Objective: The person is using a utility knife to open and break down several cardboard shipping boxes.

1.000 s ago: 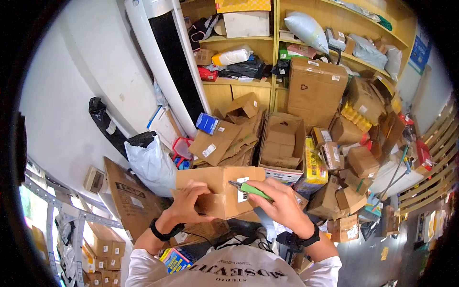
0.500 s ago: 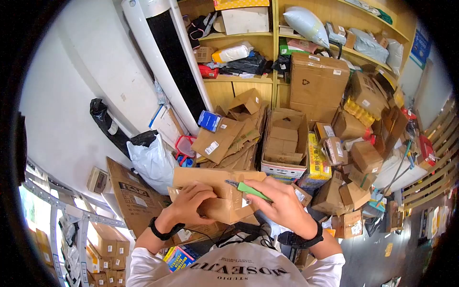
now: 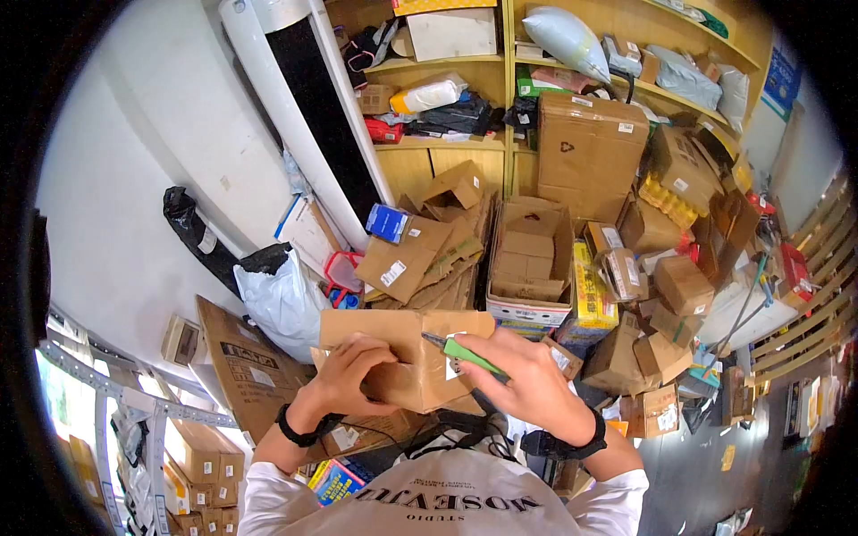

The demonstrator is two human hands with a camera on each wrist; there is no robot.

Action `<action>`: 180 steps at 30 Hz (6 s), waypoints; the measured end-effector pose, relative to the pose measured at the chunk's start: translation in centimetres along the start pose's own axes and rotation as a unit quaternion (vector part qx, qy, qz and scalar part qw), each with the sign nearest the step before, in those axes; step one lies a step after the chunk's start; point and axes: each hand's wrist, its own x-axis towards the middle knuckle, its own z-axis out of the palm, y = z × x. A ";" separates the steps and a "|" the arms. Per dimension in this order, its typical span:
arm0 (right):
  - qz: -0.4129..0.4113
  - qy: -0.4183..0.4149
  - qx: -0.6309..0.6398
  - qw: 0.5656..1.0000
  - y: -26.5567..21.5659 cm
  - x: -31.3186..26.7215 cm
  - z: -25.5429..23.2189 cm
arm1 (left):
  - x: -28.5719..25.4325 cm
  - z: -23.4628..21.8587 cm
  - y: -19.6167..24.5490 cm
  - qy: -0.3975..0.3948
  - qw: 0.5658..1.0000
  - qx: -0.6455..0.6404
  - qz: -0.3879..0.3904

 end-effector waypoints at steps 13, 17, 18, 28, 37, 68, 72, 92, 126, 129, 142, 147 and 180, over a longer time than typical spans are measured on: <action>0.003 -0.038 -0.047 0.998 -0.2 0.1 0.2 | 0.7 -1.0 0.4 -0.059 0.998 -0.009 0.026; -0.011 -0.084 -0.040 0.996 0.2 0.3 -0.3 | 1.1 -1.2 0.1 -0.078 0.997 -0.003 0.028; -0.017 -0.104 -0.029 0.994 0.4 0.2 -0.3 | 1.1 -1.2 0.0 -0.084 0.996 -0.005 0.025; 0.021 -0.078 -0.091 0.993 2.5 -1.2 1.5 | 2.3 -1.3 1.3 -0.171 0.985 -0.003 0.031; 0.030 -0.091 -0.052 0.994 3.9 -2.1 1.4 | 1.9 -2.0 -0.3 -0.090 0.994 -0.023 0.051; 0.149 -0.010 0.127 0.980 13.1 -0.4 5.8 | 2.5 0.6 0.8 -0.177 0.979 -0.031 0.100; 0.202 -0.096 0.153 0.963 21.7 -1.7 13.4 | 3.2 1.0 1.6 -0.227 0.966 -0.061 0.109; 0.374 0.013 0.833 0.409 17.0 -2.0 22.7 | -1.1 -0.1 4.3 -0.227 0.968 -0.064 0.085; 0.140 -0.134 0.085 0.977 15.6 -7.4 12.4 | -2.1 11.2 -14.2 0.018 0.683 -0.619 -0.388; 0.117 -0.056 0.009 0.992 21.5 -11.9 11.9 | -3.3 14.3 -16.1 0.029 0.771 -0.452 -0.447; 0.121 0.072 0.036 0.989 7.2 1.2 3.8 | 1.5 8.4 -10.0 0.053 0.954 0.070 -0.286; 0.079 -0.116 -0.088 0.986 3.5 6.1 0.4 | 0.7 6.7 -9.4 0.026 0.959 0.107 -0.261; -0.117 -0.165 -0.296 0.934 0.9 5.7 -3.9 | -0.9 -2.2 -3.4 0.025 0.978 0.208 0.007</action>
